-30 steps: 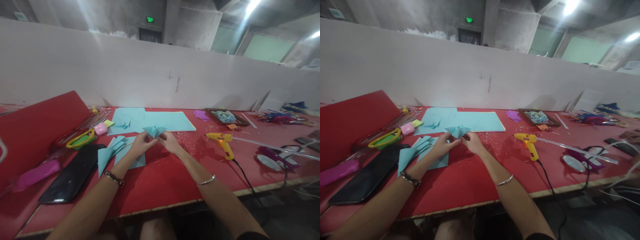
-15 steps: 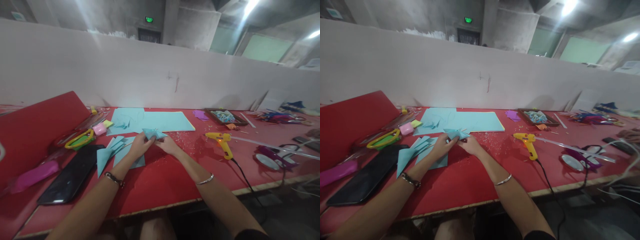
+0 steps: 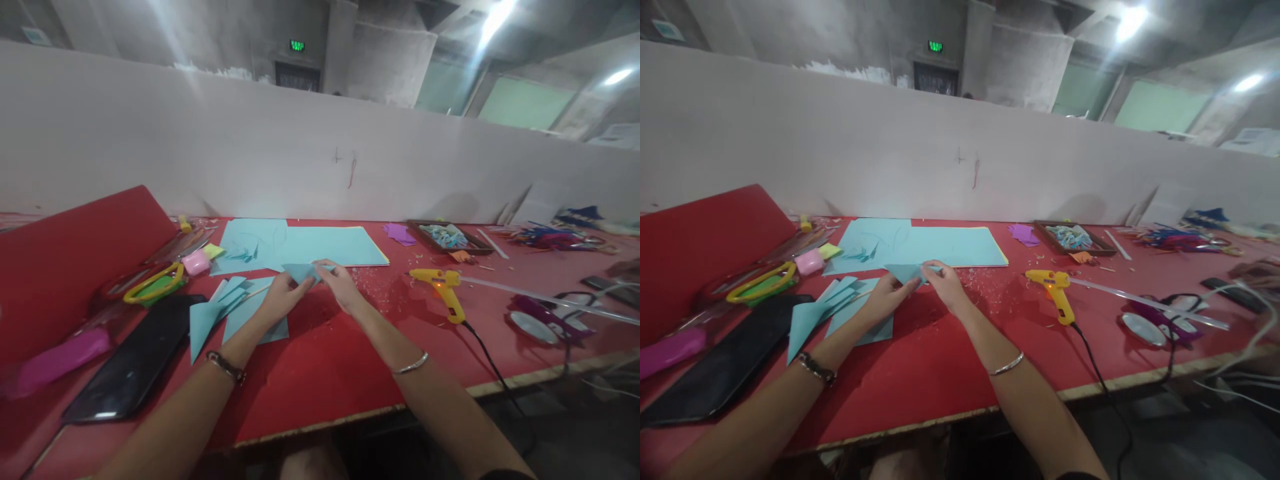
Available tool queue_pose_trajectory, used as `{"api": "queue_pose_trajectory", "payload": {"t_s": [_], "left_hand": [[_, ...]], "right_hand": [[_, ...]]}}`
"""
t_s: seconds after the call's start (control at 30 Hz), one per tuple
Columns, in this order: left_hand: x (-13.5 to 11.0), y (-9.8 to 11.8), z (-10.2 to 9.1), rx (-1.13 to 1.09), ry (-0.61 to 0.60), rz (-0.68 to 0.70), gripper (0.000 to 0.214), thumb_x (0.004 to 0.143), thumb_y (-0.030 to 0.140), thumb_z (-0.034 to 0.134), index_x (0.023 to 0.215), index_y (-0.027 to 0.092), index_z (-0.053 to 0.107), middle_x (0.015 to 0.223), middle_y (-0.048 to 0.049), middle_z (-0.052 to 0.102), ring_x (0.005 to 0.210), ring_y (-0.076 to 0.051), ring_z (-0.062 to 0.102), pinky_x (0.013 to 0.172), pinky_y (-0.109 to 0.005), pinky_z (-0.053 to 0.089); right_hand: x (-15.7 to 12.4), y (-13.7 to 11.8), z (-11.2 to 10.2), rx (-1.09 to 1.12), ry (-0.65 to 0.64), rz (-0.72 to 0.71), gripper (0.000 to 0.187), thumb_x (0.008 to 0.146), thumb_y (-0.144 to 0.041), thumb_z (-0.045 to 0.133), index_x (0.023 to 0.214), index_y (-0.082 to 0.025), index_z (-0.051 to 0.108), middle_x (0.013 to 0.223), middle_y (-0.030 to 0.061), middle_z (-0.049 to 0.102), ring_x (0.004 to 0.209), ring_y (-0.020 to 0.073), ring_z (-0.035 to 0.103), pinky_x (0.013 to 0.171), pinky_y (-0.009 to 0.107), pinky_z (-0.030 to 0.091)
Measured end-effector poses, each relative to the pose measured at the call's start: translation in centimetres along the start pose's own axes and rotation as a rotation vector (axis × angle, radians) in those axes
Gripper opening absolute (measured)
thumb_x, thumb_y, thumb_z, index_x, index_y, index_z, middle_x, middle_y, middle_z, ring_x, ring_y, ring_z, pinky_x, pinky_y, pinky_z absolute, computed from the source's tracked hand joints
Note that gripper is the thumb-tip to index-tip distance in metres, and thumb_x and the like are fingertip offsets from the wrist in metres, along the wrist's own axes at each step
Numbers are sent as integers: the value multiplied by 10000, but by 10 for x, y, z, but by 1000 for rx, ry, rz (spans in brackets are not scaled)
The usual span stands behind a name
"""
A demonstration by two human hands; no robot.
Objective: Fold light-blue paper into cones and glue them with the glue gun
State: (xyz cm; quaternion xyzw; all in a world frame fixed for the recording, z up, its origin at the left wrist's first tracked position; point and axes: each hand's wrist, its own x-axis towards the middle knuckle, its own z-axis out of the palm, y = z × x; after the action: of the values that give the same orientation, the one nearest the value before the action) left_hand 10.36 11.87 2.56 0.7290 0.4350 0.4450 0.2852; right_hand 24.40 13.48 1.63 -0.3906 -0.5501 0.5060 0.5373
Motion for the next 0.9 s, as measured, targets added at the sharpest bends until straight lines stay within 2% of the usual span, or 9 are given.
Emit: {"api": "queue_pose_trajectory", "payload": {"t_s": [0.17,0.33,0.53,0.7,0.9], "left_hand": [[-1,-1,2,-30,-10,-22,285,754,391,453,620,157,544,515,23,520,514,-118,457,492,-216,365],[0,-1,2,-29,-8,-54,299,736,395,471,547,164,486,478,41,446,476,-98,391,475,-216,329],[1,-3,0,-49,7,-73,286,733,423,442,636,160,495,569,36,475,550,-106,416,539,-223,355],[1,-1,-2,-43,-1,-97,285,736,408,415,580,171,439,537,40,435,530,-101,392,514,-219,326],[1,2,-3,-39,-47,-94,201,684,344,422,633,166,500,554,44,458,558,-113,407,536,-220,345]], "right_hand": [[-2,-1,-4,-84,64,-28,269,624,-432,623,743,-197,569,550,-62,454,525,93,399,531,221,333],[-4,-5,-3,-131,69,-11,256,618,-411,616,746,-201,545,494,-85,395,485,85,355,498,213,297],[-3,-8,-1,-102,10,-80,231,624,-370,607,744,-191,524,644,-48,506,592,103,462,603,235,380],[-3,-7,0,-106,-32,-131,212,628,-337,600,752,-193,508,769,-10,541,734,133,517,689,259,414],[-6,-8,2,-141,-78,-146,221,703,-362,527,850,-198,543,680,-25,510,673,124,493,651,250,405]]}}
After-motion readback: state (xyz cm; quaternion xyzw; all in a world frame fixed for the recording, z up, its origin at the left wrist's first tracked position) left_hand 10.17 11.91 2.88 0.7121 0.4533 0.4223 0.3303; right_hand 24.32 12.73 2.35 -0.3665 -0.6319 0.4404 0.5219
